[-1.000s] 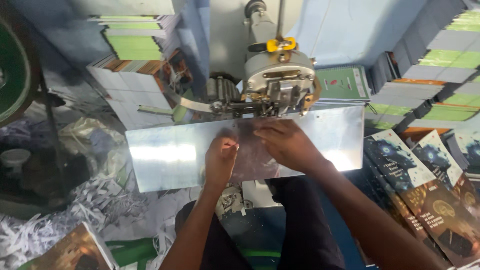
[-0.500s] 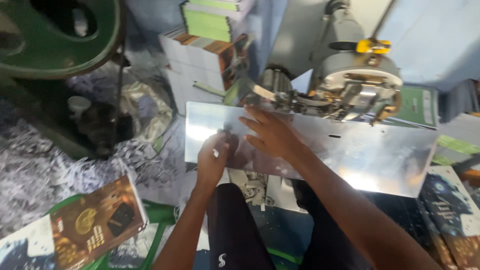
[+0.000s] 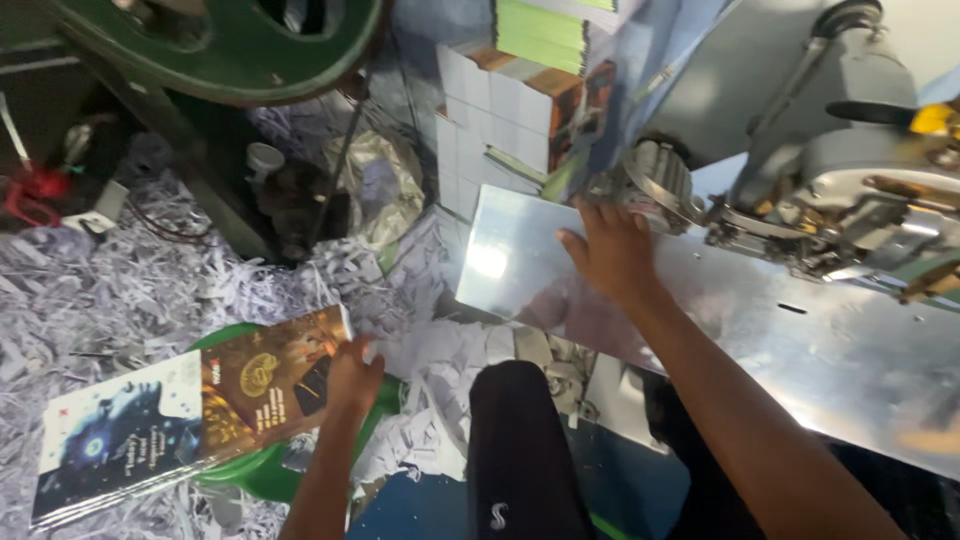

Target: The person repeatedly picks up a book cover, places it on a metal binding machine, and pulls a lever to stitch the spine. The person then removes the bound book and places it on a growing stack to the right.

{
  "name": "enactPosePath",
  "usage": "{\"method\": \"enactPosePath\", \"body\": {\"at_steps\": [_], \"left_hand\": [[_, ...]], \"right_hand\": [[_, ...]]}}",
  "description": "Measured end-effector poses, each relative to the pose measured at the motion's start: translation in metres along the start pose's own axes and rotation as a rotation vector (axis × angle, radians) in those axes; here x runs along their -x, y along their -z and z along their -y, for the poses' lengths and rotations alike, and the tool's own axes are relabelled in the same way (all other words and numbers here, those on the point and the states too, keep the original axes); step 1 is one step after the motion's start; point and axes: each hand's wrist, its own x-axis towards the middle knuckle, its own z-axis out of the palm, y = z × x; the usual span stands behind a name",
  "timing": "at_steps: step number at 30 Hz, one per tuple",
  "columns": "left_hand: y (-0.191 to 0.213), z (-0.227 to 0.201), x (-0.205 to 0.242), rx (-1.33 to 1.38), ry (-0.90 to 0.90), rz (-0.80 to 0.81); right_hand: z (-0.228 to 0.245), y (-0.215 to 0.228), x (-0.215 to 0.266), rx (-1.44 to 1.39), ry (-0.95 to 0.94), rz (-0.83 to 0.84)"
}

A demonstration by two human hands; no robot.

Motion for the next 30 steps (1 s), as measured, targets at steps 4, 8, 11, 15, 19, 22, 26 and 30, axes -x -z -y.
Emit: {"method": "enactPosePath", "body": {"at_steps": [4,8,11,15,19,22,26,30], "left_hand": [[0.006,0.043,0.013,-0.256,0.107,0.157],[0.015,0.062,0.022,-0.651,0.009,0.254],[0.028,0.070,0.031,-0.518,0.211,0.356],[0.031,0.083,0.028,-0.522,0.121,0.347],[0.029,0.097,0.024,-0.478,-0.062,0.270],[0.036,0.097,0.021,-0.613,-0.090,0.435],[0.054,0.082,0.018,-0.540,-0.026,0.505],[0.059,0.063,0.025,-0.652,0.063,0.499]], "right_hand": [[0.000,0.001,0.003,0.002,0.041,-0.097],[0.002,0.000,0.001,0.036,0.026,-0.048],[0.002,0.000,0.002,0.041,0.031,-0.046],[0.001,0.002,0.003,0.031,0.051,-0.060],[0.002,0.002,0.004,0.060,0.062,-0.068],[0.003,0.000,0.004,0.059,0.070,-0.076],[0.002,0.001,0.004,0.080,0.076,-0.086],[0.003,0.002,0.005,0.047,0.075,-0.078]]}}
